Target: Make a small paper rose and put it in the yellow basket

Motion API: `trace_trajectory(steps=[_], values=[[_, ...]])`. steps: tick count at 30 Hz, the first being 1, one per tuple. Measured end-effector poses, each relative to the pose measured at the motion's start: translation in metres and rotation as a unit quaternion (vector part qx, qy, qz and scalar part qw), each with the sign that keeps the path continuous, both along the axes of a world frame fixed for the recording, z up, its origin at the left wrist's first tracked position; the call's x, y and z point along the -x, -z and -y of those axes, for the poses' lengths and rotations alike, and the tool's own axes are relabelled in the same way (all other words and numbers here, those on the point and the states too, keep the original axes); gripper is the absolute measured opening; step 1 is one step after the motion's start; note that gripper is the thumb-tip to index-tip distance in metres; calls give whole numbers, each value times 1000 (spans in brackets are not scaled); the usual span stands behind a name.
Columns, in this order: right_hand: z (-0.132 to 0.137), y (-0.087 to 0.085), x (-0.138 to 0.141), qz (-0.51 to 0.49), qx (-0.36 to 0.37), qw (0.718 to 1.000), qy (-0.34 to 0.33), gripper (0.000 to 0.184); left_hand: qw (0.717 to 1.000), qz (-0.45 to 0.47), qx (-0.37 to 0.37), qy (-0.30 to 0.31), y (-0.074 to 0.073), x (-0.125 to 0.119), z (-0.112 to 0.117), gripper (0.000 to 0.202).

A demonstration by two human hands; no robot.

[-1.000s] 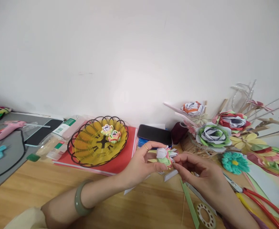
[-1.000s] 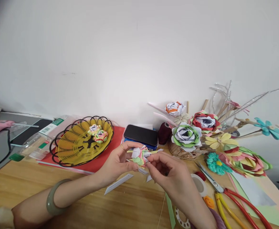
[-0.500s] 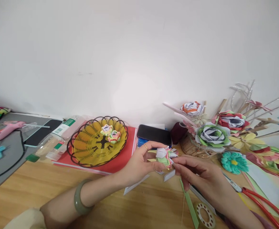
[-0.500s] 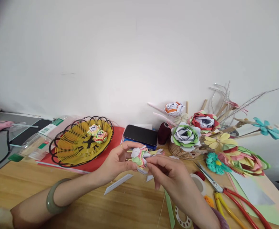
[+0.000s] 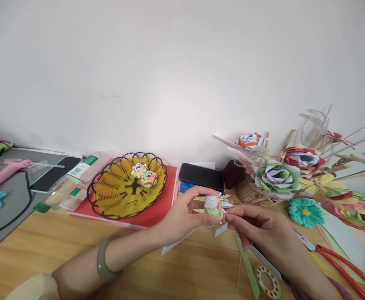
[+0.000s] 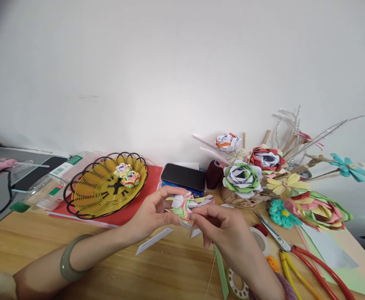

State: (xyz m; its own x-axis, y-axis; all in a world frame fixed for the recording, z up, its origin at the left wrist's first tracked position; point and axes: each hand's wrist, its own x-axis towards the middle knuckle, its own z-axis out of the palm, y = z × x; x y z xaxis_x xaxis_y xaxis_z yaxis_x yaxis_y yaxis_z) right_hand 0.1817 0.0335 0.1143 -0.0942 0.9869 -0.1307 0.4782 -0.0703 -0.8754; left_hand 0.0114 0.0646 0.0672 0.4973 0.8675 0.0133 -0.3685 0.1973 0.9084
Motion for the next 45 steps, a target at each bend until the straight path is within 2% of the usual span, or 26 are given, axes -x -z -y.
trace_trajectory(steps=[16, 22, 25, 30, 38, 45], values=[[2, 1, 6, -21, -19, 999, 29, 33, 1000, 16, 11, 14, 9, -2, -1, 48], [-3, 3, -1, -53, 9, 998, -32, 33, 999, 29, 19, -2, 4, -2, -3, 47], [-2, 2, -1, -51, 7, 998, -28, 30, 999, 33, 6, 3, 5, -2, -3, 46], [3, -2, 4, -61, 7, 998, 19, 26, 999, 32, -36, 24, 7, -1, -2, 43], [3, -2, 8, -65, 2, 997, 38, 25, 996, 33, -82, 20, 8, -1, -2, 43], [2, 3, 0, -33, -32, 999, -1, 25, 998, 12, -16, 63, 4, 3, -4, 66]])
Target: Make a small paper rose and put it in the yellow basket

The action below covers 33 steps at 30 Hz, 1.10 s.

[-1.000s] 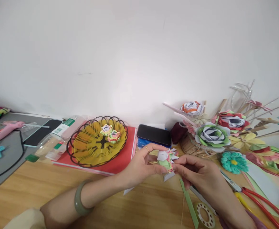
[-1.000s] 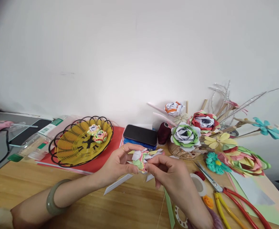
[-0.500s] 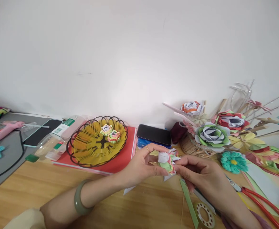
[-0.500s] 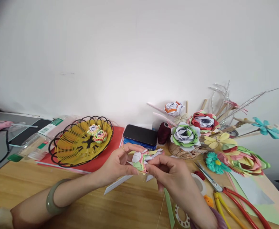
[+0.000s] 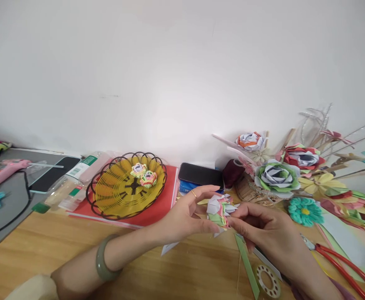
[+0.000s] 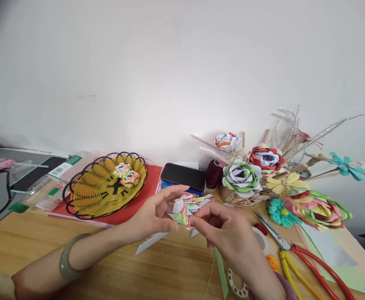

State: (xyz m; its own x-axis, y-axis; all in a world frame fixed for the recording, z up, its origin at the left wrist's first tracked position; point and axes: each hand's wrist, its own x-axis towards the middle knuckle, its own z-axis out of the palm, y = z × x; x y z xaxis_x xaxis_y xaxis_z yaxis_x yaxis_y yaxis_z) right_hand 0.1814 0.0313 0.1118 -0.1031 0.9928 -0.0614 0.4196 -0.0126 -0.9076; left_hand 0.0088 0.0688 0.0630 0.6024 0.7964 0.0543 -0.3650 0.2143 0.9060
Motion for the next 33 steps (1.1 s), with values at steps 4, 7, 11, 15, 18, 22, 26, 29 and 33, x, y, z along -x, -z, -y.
trace_trajectory(steps=[4, 7, 11, 15, 18, 22, 26, 29, 33], values=[[3, -5, 1, 63, -58, 996, -25, 24, 996, 3, 66, 64, 4, 3, -5, 51], [9, -11, 4, 39, -84, 996, -5, 19, 991, 42, 98, 81, 5, 3, -7, 45], [16, -17, 0, -28, -134, 982, 129, 16, 982, 116, 103, 109, 2, 4, -7, 42], [15, -16, -2, -30, -153, 976, 152, 15, 978, 137, 86, 132, 0, 6, -5, 42], [13, -15, -1, -35, -156, 976, 147, 16, 978, 137, 79, 132, 0, 7, -5, 41], [15, -15, 1, -47, -172, 972, 152, 13, 977, 148, 72, 137, -1, 7, -5, 39], [18, -15, 2, -48, -183, 972, 137, 8, 982, 138, 74, 109, -1, 7, -5, 38], [17, -14, 4, -10, -216, 971, 99, 7, 986, 125, 67, 92, -2, 6, -5, 42], [15, -9, 5, 106, -275, 956, 7, 29, 986, 132, 48, 94, -4, 6, -4, 48]])
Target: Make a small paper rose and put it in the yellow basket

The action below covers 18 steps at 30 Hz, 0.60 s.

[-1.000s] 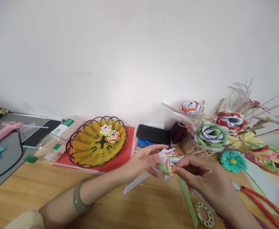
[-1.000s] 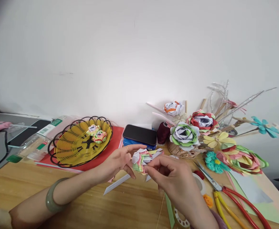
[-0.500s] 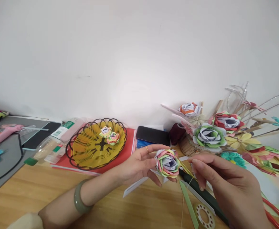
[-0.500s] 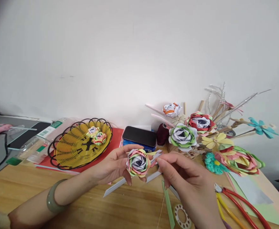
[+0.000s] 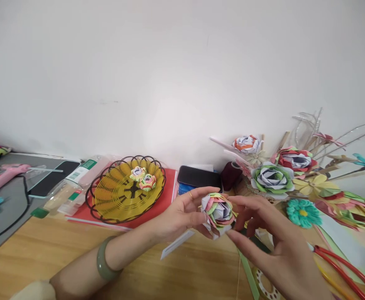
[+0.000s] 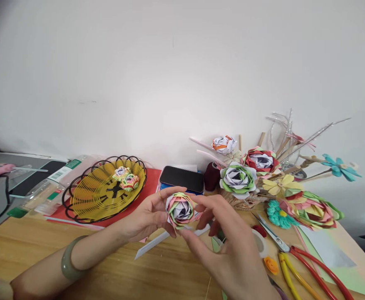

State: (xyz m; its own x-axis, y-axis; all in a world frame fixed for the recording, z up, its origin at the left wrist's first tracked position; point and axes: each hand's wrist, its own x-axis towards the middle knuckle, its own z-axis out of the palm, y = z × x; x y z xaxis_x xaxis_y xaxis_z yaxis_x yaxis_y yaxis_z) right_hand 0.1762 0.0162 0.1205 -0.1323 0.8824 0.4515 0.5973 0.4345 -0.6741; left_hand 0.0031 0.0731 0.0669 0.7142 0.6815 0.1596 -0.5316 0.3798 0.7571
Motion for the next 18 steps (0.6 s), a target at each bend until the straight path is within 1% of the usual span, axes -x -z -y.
trace_trajectory(steps=[2, 5, 7, 10, 13, 15, 18], values=[[-1, 3, 0, 71, -44, 996, -1, 36, 1000, 6, -4, -4, -1, 0, 0, 47], [-3, 8, 1, 148, -116, 982, 20, 32, 1000, 7, 4, 8, 0, 1, -2, 43], [-4, 9, 2, 177, -145, 973, 25, 29, 1000, -7, 20, 6, 1, 2, -3, 44], [-5, 9, 2, 213, -146, 966, 13, 28, 998, -48, 36, -1, 3, 1, -5, 48], [-5, 9, 3, 231, -141, 963, -8, 28, 994, -102, 35, 10, 2, 1, -6, 47], [-5, 9, 2, 237, -137, 961, -27, 29, 991, -133, 34, 2, 1, 2, -7, 44], [-6, 9, 0, 228, -125, 965, -38, 34, 990, -140, 22, 2, -2, 5, -9, 40]])
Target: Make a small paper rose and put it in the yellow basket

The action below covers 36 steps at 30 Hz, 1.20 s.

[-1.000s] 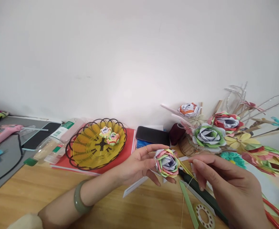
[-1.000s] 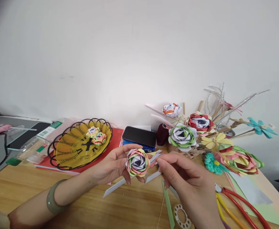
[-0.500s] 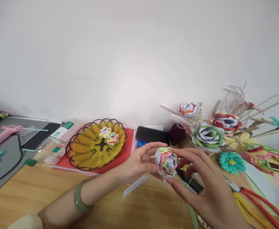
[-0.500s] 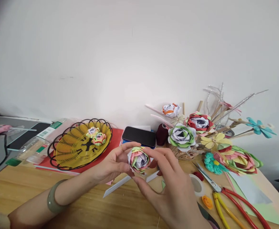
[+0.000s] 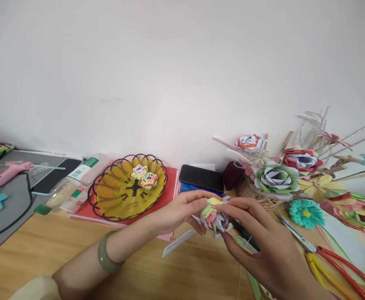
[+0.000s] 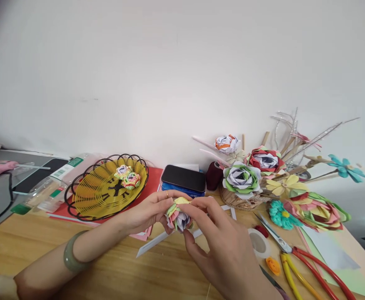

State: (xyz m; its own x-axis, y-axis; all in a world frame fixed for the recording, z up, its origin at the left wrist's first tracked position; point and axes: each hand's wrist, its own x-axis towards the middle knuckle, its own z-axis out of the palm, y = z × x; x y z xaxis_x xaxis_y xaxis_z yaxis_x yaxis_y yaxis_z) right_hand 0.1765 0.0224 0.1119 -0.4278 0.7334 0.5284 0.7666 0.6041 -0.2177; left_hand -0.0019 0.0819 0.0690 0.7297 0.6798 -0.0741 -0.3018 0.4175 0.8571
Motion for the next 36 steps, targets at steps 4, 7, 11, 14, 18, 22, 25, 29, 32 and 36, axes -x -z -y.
trace_trajectory(steps=[4, 7, 11, 14, 18, 22, 25, 29, 32, 36], values=[[2, -4, -4, -87, 23, 995, 40, 31, 998, 47, -38, -5, -2, 4, -3, 44], [7, -7, -4, -184, 68, 978, 65, 13, 995, 64, -60, -44, -4, 4, -4, 44], [11, -7, 1, -238, 149, 956, 90, 9, 992, 64, -87, -64, -7, 3, -2, 41], [10, -5, 4, -233, 159, 952, 118, 12, 990, 64, -111, -64, -7, 2, 1, 41], [10, -3, 5, -201, 127, 965, 115, 11, 978, 59, -167, -109, -4, 1, 4, 39], [11, -1, 5, -179, 88, 973, 116, 9, 964, 49, -213, -150, -1, -2, 8, 33], [13, 3, 6, -146, 33, 981, 120, 7, 951, 25, -257, -172, 0, -4, 13, 31], [14, 8, 9, -72, -88, 983, 147, 4, 926, 0, -314, -210, 3, -6, 22, 30], [12, 8, 10, -69, -114, 977, 164, 7, 914, -10, -337, -227, 7, -7, 26, 30], [9, -3, 9, -212, 96, 965, 120, 11, 910, -3, -342, -234, 9, -8, 26, 31]])
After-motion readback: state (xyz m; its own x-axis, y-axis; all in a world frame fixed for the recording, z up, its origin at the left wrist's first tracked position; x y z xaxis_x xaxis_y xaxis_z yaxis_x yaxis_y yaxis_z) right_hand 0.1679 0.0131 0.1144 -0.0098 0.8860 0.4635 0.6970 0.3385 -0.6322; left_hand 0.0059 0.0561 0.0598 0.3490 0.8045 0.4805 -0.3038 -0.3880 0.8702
